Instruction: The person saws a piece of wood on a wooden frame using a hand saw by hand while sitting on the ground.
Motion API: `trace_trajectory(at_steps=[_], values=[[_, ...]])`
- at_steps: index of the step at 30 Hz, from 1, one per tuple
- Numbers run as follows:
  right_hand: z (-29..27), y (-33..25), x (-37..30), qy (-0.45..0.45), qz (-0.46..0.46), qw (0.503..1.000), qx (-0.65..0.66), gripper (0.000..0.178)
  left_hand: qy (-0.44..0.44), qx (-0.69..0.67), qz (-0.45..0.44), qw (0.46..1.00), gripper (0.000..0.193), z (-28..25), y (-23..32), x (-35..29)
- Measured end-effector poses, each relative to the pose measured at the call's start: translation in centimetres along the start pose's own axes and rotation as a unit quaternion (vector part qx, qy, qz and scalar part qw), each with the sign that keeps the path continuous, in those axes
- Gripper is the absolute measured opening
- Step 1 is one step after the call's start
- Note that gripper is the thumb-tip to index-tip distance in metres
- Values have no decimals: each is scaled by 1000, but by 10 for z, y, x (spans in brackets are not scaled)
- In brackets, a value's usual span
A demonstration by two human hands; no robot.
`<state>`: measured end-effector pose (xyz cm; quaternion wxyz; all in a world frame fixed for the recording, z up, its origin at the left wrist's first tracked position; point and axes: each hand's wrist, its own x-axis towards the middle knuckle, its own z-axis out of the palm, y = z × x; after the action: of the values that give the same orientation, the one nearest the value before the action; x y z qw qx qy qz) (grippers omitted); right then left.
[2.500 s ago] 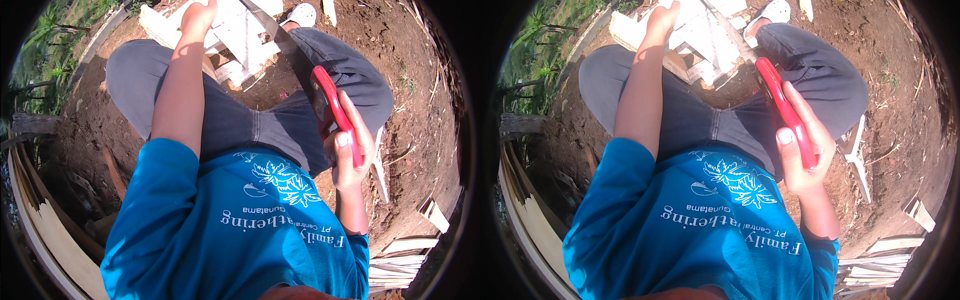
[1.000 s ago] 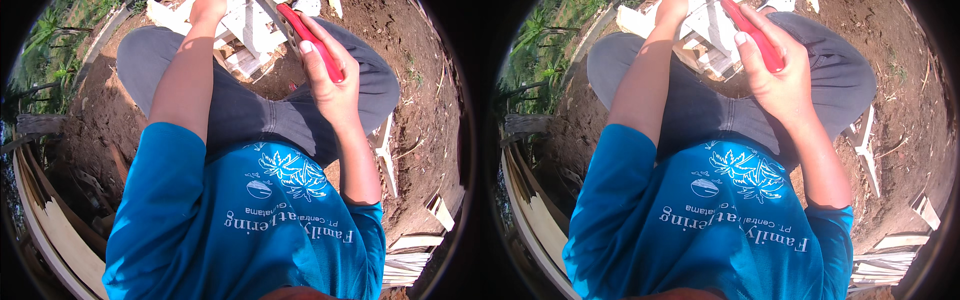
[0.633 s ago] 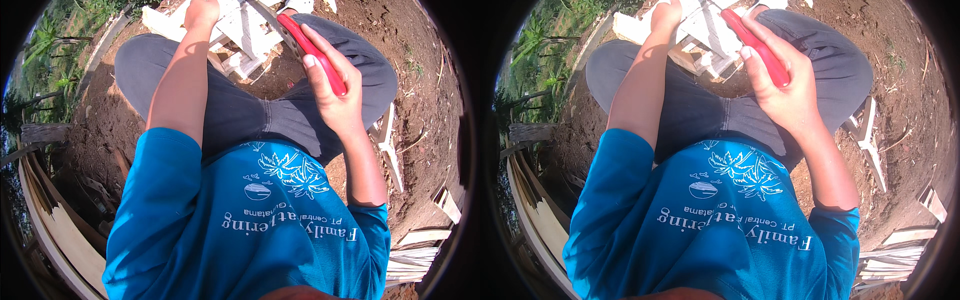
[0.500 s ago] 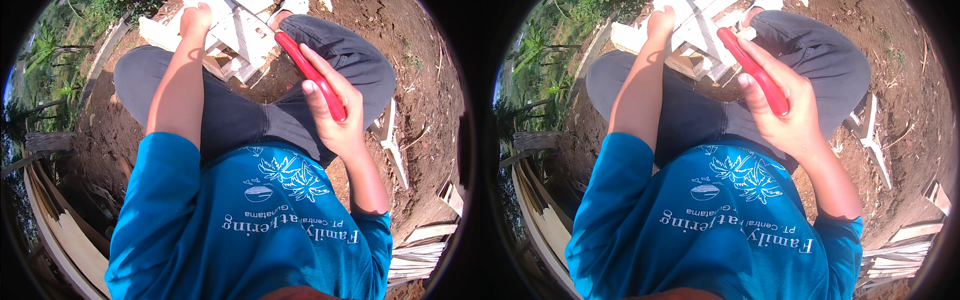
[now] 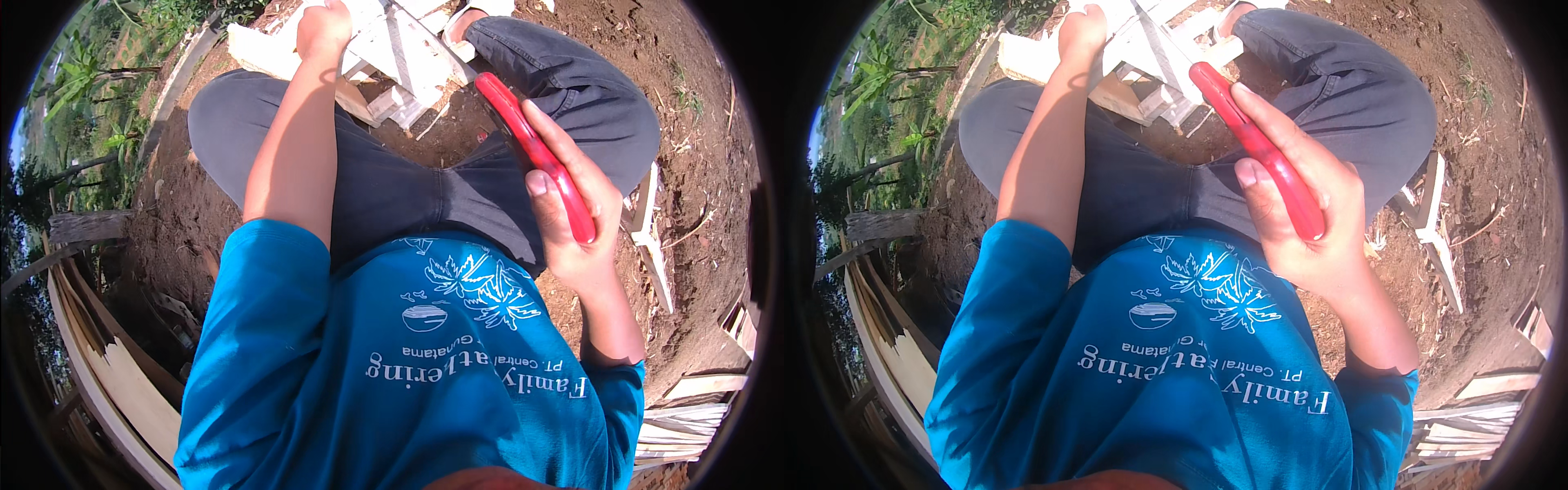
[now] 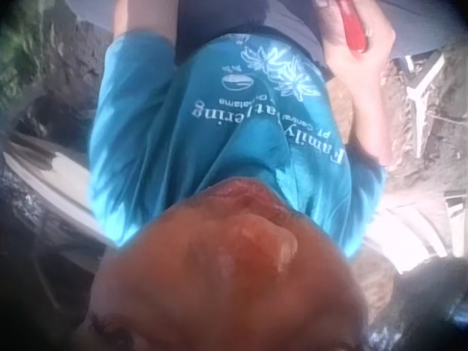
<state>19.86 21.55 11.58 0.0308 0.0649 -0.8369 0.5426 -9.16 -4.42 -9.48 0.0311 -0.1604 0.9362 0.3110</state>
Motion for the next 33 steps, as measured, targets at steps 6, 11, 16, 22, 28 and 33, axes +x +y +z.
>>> trace_trajectory(at_steps=[6, 11, 16, 22, 28, 33], values=[[14, 12, 22, 27, 43, 999, 11, 46, -14, -14, 0, 1000, 67, -4, 5, 1], [-6, 11, -5, 14, -9, 1000, -5, 47, 11, -9, -7, 1000, 66, -4, 3, -8], [15, 22, 28, 35, 26, 999, 11, 47, -14, -22, -1, 1000, 65, -6, 12, -6], [-13, 9, -20, 6, 65, 997, 27, 46, 13, -21, -17, 1000, 64, -7, 4, -12], [24, 20, 24, 16, 30, 999, -8, 47, -24, -34, -23, 999, 62, -8, 11, -4], [-11, 14, -13, -3, -3, 1000, -27, 46, 36, -11, -25, 999, 54, -11, 12, -15]])
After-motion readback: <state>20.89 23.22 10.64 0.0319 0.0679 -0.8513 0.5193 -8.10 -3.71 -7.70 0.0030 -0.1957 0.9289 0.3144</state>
